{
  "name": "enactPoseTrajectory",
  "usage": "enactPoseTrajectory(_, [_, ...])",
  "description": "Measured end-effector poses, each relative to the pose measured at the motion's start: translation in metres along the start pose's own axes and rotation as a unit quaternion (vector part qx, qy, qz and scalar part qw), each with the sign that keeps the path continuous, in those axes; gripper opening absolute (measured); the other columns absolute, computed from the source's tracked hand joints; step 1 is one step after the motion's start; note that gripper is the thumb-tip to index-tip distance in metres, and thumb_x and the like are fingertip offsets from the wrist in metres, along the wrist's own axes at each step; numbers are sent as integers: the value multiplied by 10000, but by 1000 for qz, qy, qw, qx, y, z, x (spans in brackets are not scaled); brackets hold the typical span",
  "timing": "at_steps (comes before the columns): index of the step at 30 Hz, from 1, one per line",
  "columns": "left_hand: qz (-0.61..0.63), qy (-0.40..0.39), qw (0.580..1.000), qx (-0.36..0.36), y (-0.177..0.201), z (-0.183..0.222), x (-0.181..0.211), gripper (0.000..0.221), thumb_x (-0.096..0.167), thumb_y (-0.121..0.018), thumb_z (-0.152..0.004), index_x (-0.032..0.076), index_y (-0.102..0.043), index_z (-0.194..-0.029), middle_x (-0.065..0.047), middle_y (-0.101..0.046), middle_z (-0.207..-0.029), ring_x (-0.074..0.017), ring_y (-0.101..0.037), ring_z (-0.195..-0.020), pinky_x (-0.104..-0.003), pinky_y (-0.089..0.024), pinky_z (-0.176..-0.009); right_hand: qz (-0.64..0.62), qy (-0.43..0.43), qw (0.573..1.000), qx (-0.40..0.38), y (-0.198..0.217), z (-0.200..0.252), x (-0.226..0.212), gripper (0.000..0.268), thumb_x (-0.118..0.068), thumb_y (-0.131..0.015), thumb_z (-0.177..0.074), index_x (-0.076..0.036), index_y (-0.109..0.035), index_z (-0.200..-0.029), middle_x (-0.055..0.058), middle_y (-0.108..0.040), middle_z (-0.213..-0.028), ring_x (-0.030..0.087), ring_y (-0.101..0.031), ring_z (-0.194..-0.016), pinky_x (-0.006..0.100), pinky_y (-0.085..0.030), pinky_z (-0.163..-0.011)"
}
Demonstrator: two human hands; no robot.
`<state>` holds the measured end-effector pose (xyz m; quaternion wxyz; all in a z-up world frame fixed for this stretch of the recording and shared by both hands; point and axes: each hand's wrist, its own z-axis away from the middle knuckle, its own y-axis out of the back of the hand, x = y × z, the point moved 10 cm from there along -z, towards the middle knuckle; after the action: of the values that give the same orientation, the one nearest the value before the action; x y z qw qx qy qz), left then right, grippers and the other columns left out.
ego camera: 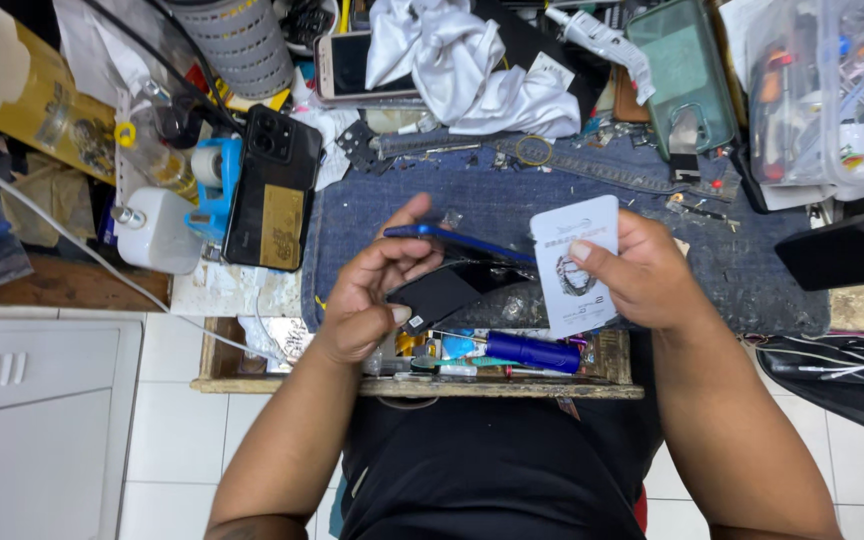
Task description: The person pries the back cover off a blue mobile phone using a small metal prying tool, wipes the adhesive residues with a white cloth, and applies a new adhesive strip to the phone's internal chassis.
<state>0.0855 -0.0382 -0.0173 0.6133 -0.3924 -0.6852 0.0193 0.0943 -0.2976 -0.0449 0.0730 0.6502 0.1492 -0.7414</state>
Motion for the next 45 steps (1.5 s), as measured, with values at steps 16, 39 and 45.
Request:
enactPoseTrajectory(16, [-163,37,985,-47,4,29,4,636,-181,-599,-691,52,-590,-1283,-181,-303,-1676,-242,-441,-1415,-396,-377,-1227,-184,-12,983,7,-14,20,21,317,-80,-618,-1010,61,-608,-1294,257,-692,-1302,274,-727,-1082,423,-599,-927])
enactPoseTrajectory(39, [-163,21,985,-57,0,32,4,681,-180,-629,-726,87,-537,-1347,-177,-239,-1684,-232,-369,-1531,-423,-353,-1278,584,163,765,218,-17,14,-110,489,-191,-814,-795,46,-656,-1193,201,-675,-1028,356,-686,-902,442,-552,-780])
enactPoseTrajectory(45, [-93,33,995,-22,-1,30,1,717,-189,-638,-745,51,-509,-1408,-172,-255,-1665,-327,-457,-1522,-485,-384,-1310,573,180,775,196,-34,31,-94,384,-179,-828,-885,-29,-690,-1210,148,-644,-1186,319,-675,-1029,409,-565,-848])
